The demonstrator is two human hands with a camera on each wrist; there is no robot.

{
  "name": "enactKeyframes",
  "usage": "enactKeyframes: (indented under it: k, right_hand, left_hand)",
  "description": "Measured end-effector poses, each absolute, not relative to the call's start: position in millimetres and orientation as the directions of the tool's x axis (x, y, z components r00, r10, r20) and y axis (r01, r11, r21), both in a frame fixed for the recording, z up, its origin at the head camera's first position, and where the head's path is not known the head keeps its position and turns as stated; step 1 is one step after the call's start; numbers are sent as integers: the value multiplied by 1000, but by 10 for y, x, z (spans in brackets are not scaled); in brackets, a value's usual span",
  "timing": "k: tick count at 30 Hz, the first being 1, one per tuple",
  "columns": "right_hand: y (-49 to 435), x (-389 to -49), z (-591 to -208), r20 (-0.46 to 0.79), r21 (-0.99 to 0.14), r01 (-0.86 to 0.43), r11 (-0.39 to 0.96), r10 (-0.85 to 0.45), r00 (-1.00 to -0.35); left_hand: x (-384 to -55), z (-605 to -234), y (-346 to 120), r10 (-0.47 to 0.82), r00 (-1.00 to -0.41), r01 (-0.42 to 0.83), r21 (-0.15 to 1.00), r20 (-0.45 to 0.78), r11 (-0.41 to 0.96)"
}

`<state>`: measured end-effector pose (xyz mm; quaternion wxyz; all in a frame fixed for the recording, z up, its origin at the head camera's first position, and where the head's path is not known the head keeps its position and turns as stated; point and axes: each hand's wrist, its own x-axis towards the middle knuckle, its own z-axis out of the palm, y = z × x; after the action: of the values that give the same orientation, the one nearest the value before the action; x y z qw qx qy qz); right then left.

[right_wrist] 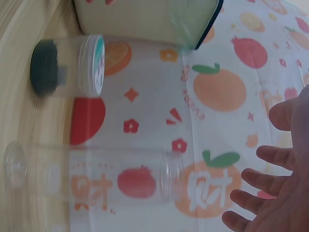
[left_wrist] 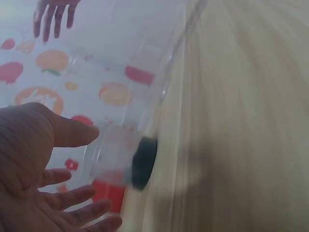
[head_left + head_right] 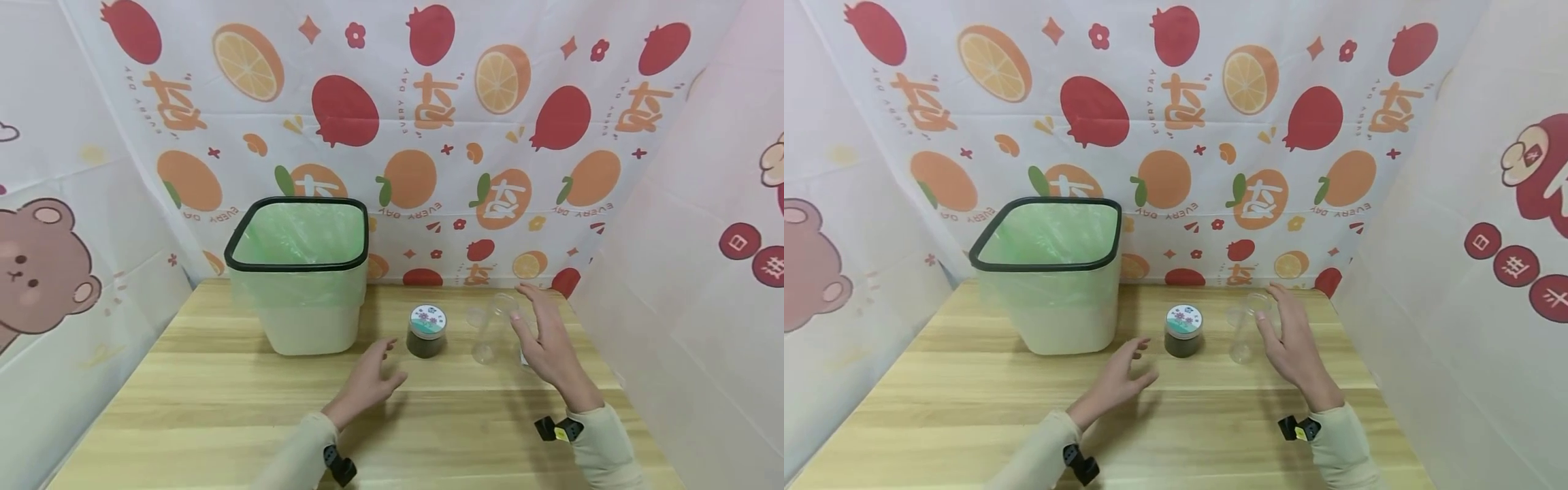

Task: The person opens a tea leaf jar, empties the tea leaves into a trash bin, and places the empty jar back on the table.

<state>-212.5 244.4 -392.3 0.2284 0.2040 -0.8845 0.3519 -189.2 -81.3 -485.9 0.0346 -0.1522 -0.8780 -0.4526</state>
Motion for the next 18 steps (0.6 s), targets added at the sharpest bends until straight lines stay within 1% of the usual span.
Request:
enactKeyframes:
  k: [3,9,12,18]
  right_hand:
    - [2340,-2153,-3934,539,-533,-529,660,-217,-814]
    - [2106,-2220,-4020,515,-544,-548,635,-263,-816]
    - [1985,-2264,-4058,477,-565,-541,623,-288,-830]
    - [1768,-2392,-4167,378,-600,-503,622,-334,-863]
  left_hand:
    - [-1788,-4869,-985,199,-960,275,784,195,557]
    - [-1582,-4862,-1278,118,-982,189,789,148,584]
    - [-1512,-4853,-1413,81,-987,160,782,140,603]
    - [-1407,-4836,-1664,26,-983,154,756,179,636]
